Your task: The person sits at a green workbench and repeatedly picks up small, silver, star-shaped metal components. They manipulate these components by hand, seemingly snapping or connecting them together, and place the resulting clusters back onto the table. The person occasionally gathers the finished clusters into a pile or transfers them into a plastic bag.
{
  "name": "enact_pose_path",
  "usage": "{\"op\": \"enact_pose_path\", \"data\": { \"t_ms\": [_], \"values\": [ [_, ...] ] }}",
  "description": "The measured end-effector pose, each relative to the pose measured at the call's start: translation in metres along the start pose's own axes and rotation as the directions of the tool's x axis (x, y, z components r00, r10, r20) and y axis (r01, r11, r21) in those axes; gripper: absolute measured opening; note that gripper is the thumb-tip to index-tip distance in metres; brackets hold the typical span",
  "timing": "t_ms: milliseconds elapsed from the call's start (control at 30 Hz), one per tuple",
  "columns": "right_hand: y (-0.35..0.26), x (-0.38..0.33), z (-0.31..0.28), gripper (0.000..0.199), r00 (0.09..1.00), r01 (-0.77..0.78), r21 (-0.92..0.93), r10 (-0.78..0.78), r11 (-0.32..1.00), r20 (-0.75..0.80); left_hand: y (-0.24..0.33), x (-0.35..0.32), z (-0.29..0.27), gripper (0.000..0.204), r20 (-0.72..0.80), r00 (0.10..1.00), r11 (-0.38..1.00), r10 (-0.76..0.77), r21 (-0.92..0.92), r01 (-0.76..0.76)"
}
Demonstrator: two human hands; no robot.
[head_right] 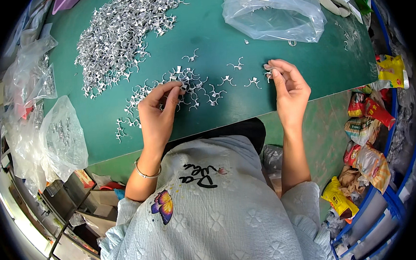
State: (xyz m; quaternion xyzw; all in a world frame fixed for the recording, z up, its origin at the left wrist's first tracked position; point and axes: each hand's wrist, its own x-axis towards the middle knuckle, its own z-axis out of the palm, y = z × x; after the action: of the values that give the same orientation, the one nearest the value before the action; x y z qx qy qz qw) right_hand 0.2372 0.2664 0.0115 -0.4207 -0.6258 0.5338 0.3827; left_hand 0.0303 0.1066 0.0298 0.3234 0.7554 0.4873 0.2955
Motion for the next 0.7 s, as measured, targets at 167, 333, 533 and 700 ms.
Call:
{"op": "enact_pose_path", "data": {
  "t_ms": [167,333,533,700],
  "values": [
    [-0.020,-0.004,0.013,0.019,0.946,0.313,-0.580,-0.305,0.752,0.115,0.002,-0.003,0.000,0.015,-0.044,0.999,0.999,0.025,0.038,-0.023],
    [-0.040,-0.014,0.047,0.035,0.833,0.525,-0.512,-0.288,0.680,0.473,-0.009,-0.005,-0.002,0.017,-0.147,0.981,0.985,0.128,0.133,-0.108],
    [-0.022,-0.018,0.055,0.031,0.737,0.622,-0.446,-0.288,0.644,0.612,-0.011,-0.008,-0.010,0.019,-0.158,0.958,0.931,0.240,0.317,-0.181],
    [-0.024,-0.015,0.054,0.030,0.798,0.580,-0.512,-0.313,0.634,0.516,-0.009,-0.016,-0.003,0.024,-0.009,0.910,0.833,0.415,0.405,-0.376]
  ]
}}
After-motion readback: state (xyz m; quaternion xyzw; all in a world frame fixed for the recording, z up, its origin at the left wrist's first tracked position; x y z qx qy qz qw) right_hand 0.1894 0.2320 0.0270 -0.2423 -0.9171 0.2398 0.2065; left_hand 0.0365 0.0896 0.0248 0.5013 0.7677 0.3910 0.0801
